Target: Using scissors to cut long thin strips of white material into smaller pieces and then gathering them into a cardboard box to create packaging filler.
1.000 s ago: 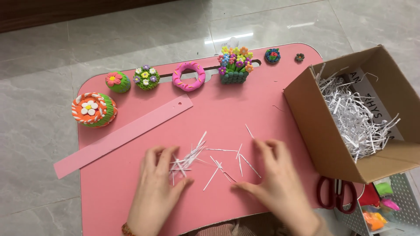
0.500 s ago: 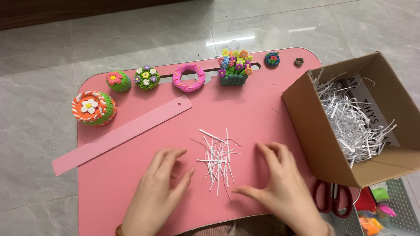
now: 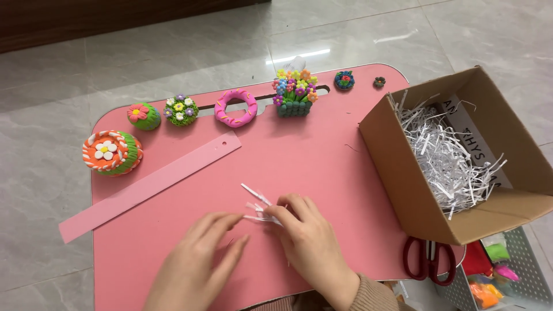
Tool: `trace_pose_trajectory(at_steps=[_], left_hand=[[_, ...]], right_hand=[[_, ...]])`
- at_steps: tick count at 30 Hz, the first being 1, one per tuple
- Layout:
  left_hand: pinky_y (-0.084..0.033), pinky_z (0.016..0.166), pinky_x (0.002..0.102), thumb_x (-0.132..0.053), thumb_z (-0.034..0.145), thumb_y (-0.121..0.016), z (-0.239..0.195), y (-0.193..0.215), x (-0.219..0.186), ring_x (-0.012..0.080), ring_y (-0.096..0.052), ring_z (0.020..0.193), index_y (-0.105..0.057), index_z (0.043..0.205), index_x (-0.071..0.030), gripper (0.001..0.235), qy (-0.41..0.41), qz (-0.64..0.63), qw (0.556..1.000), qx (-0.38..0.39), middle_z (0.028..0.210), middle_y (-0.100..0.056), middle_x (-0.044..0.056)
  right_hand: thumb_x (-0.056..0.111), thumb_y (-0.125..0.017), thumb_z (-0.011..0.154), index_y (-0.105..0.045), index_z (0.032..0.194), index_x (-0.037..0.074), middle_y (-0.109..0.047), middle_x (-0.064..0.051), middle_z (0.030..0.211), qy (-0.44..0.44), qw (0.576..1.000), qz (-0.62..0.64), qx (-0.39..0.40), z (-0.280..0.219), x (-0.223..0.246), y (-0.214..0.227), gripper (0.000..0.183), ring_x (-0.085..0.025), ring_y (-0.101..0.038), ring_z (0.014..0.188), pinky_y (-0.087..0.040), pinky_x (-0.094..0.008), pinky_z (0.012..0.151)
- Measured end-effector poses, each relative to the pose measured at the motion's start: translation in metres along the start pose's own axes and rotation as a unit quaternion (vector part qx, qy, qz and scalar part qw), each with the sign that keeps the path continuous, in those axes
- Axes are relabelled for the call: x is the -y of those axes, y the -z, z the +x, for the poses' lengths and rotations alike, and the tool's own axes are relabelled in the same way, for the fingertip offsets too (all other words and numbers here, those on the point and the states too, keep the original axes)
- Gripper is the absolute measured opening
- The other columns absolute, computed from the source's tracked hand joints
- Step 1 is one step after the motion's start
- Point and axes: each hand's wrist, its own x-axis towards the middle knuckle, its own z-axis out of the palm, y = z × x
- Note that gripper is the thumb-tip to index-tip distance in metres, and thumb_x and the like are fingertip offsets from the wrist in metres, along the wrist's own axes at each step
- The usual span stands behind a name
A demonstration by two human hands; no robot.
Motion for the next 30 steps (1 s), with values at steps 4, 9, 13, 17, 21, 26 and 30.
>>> trace_pose_trajectory(at_steps=[4, 9, 13, 17, 21, 26, 30], left_hand=[[-0.059, 0.077, 0.033, -0.028, 0.083, -0.071, -0.002, 0.011, 0.003, 0.0152, -0.076, 0.093, -0.072, 0.117, -0.019, 0.036, 0.011, 0.012, 1.0, -0.024, 0.113, -0.076, -0.007], [-0.061, 0.071, 0.028, -0.03, 0.084, -0.071, -0.01, 0.021, -0.009, 0.0107, -0.079, 0.087, -0.078, 0.108, -0.017, 0.028, -0.031, -0.012, 0.999, -0.024, 0.102, -0.08, -0.008], [-0.061, 0.071, 0.026, -0.028, 0.083, -0.073, -0.012, 0.024, -0.019, 0.0089, -0.079, 0.086, -0.078, 0.108, -0.017, 0.028, -0.04, -0.029, 0.998, -0.04, 0.101, -0.08, -0.007], [-0.061, 0.07, 0.027, -0.031, 0.083, -0.072, -0.009, 0.019, -0.019, 0.0083, -0.078, 0.088, -0.078, 0.11, -0.019, 0.03, -0.019, -0.015, 0.999, -0.022, 0.103, -0.08, -0.009], [-0.059, 0.072, 0.029, -0.032, 0.084, -0.071, -0.007, 0.01, -0.021, 0.0089, -0.077, 0.088, -0.076, 0.112, -0.021, 0.03, -0.011, 0.002, 1.0, -0.018, 0.1, -0.08, -0.009], [-0.061, 0.067, 0.028, -0.033, 0.084, -0.072, -0.006, 0.002, -0.025, 0.0062, -0.077, 0.085, -0.077, 0.111, -0.025, 0.029, 0.018, 0.001, 1.0, 0.008, 0.098, -0.08, -0.012], [-0.061, 0.065, 0.028, -0.031, 0.083, -0.073, -0.003, 0.005, -0.026, 0.0064, -0.078, 0.084, -0.076, 0.111, -0.025, 0.029, 0.022, -0.012, 1.0, 0.006, 0.098, -0.079, -0.012]], right_hand=[[-0.004, -0.065, 0.076, -0.065, 0.099, 0.008, -0.061, -0.003, 0.096, 0.016, 1.0, 0.009, 0.0, -0.005, -0.011, -0.002, 0.026, -0.021, -0.06, 0.078, -0.051, -0.033, 0.07], [-0.002, -0.062, 0.075, -0.06, 0.099, 0.006, -0.06, -0.011, 0.1, -0.01, 1.0, 0.0, -0.003, -0.013, -0.024, -0.002, 0.025, -0.029, -0.059, 0.089, -0.05, -0.039, 0.08], [-0.002, -0.07, 0.079, -0.064, 0.101, 0.007, -0.067, -0.006, 0.097, -0.04, 0.997, -0.015, -0.059, 0.003, -0.008, 0.094, 0.024, -0.023, -0.067, 0.08, -0.054, -0.035, 0.071], [-0.013, -0.068, 0.08, -0.067, 0.1, 0.003, -0.068, -0.006, 0.08, -0.174, 0.976, -0.06, -0.114, -0.003, 0.022, 0.154, 0.025, -0.013, -0.058, 0.054, -0.048, -0.026, 0.05], [-0.009, -0.081, 0.062, -0.077, 0.065, 0.006, -0.077, -0.006, 0.067, -0.265, 0.95, -0.137, -0.095, -0.104, -0.059, 0.163, 0.016, -0.015, -0.07, 0.046, -0.057, -0.025, 0.054], [-0.014, -0.082, 0.069, -0.073, 0.071, -0.008, -0.075, -0.012, 0.072, -0.32, 0.916, -0.228, -0.082, -0.156, -0.117, 0.153, 0.011, -0.018, -0.072, 0.06, -0.061, -0.026, 0.075], [0.017, -0.046, 0.099, -0.098, 0.063, 0.0, -0.092, -0.009, 0.037, -0.375, 0.923, 0.054, 0.059, -0.142, -0.1, 0.181, 0.065, -0.012, -0.083, 0.03, -0.057, -0.015, 0.043]])
